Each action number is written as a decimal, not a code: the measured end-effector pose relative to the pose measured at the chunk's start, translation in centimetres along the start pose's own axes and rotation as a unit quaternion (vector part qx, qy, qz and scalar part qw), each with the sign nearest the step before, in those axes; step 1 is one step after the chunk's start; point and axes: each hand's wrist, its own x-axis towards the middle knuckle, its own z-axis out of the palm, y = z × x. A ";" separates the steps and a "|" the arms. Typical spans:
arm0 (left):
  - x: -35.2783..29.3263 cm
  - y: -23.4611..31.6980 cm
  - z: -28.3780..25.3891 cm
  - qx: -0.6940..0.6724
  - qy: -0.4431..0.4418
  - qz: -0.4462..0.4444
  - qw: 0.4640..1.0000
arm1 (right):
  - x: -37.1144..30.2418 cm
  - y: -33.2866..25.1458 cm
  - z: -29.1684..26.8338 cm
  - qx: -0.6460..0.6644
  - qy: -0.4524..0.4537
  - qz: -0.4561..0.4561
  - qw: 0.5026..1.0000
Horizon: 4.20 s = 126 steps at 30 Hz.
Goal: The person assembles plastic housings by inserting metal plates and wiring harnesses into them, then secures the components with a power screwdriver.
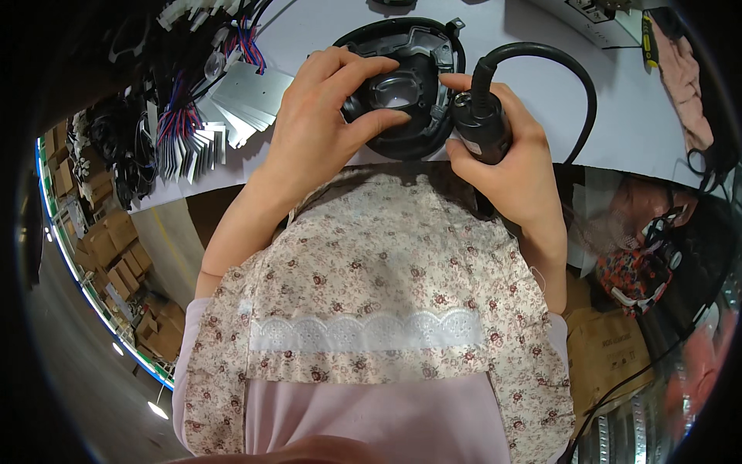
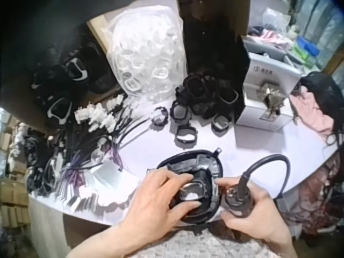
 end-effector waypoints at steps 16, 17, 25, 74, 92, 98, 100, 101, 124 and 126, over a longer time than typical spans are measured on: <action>-0.4 -0.2 0.3 0.001 0.014 0.010 1.000 | -0.2 -0.4 0.4 0.006 0.008 0.005 1.000; -0.5 -0.2 0.3 0.002 0.028 0.030 0.999 | -0.2 -0.4 0.4 0.010 0.005 0.000 1.000; 0.2 -3.2 -11.8 0.167 -0.121 -0.025 0.978 | -0.3 0.2 0.0 0.018 0.006 0.010 1.000; 2.8 -3.0 -10.0 0.130 -0.110 0.040 0.984 | -0.2 0.0 -0.2 0.015 -0.010 0.008 1.000; 2.6 -8.9 -14.1 0.098 -0.321 -0.123 0.934 | 0.1 0.2 -0.3 0.004 -0.014 0.001 1.000; 4.5 -9.1 -17.5 -0.222 -0.107 -0.191 0.950 | 0.2 0.5 -0.5 0.023 -0.026 -0.008 0.999; 6.0 -9.6 -17.6 -0.270 0.012 -0.175 0.947 | 0.2 0.6 -0.4 0.011 -0.021 -0.007 1.000; 6.6 -8.1 -17.7 -0.313 0.067 -0.175 0.931 | 0.2 0.5 -0.6 0.014 -0.021 -0.013 1.000; 3.1 -3.6 -5.9 -0.089 0.035 0.049 0.994 | 0.4 0.2 -0.3 0.019 -0.017 -0.031 0.999; 1.6 -2.3 -4.5 -0.038 0.022 0.061 0.997 | 0.2 0.3 -0.3 0.022 -0.017 -0.024 0.999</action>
